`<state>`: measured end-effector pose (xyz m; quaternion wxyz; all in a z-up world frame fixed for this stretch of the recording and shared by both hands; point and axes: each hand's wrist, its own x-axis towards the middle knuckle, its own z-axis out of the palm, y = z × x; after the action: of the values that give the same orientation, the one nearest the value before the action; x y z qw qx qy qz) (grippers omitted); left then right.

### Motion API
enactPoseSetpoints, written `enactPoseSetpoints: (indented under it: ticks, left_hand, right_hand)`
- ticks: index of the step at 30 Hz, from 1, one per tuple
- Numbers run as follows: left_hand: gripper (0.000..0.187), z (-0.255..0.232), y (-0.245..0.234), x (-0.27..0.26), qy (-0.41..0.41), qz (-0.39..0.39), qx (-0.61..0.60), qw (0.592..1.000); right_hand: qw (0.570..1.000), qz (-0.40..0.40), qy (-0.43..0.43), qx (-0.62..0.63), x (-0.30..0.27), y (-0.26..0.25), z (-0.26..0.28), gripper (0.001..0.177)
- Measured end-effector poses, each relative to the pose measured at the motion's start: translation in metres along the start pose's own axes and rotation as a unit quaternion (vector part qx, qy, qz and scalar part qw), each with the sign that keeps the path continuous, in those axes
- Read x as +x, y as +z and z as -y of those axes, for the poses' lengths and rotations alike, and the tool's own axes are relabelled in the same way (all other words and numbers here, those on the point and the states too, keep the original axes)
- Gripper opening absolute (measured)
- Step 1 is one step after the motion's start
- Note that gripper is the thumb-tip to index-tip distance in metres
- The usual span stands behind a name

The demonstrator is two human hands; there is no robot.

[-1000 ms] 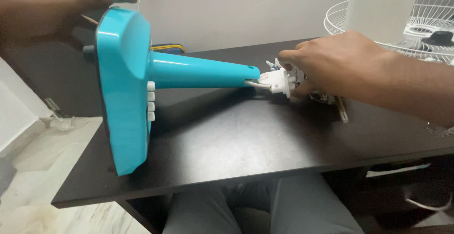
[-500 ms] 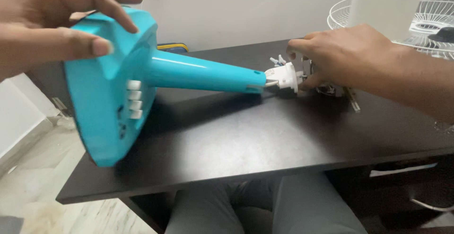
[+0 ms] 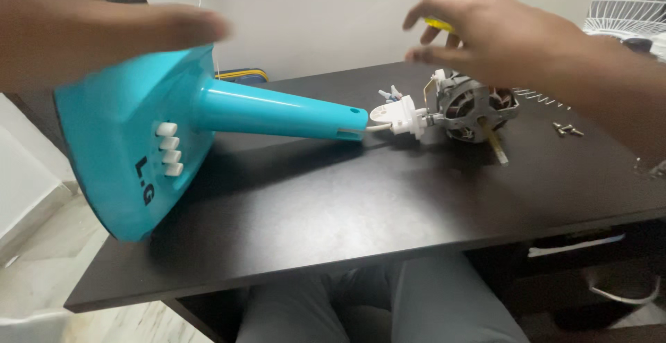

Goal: The person assembles a small electric fan by attaching the motor to the fan housing and securing the fan blade to the motor shaft using a screwdriver and screws.

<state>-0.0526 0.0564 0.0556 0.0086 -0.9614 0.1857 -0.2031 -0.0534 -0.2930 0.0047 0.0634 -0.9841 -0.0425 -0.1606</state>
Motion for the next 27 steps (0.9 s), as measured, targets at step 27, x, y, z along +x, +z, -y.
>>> enactPoseSetpoints:
  ticks: [27]
  left_hand:
    - [0.071, -0.135, 0.128, 0.046, 0.143, 0.036, 0.028, 0.989]
  right_hand:
    - [0.972, -0.207, -0.109, 0.026, -0.075, 0.027, -0.094, 0.029]
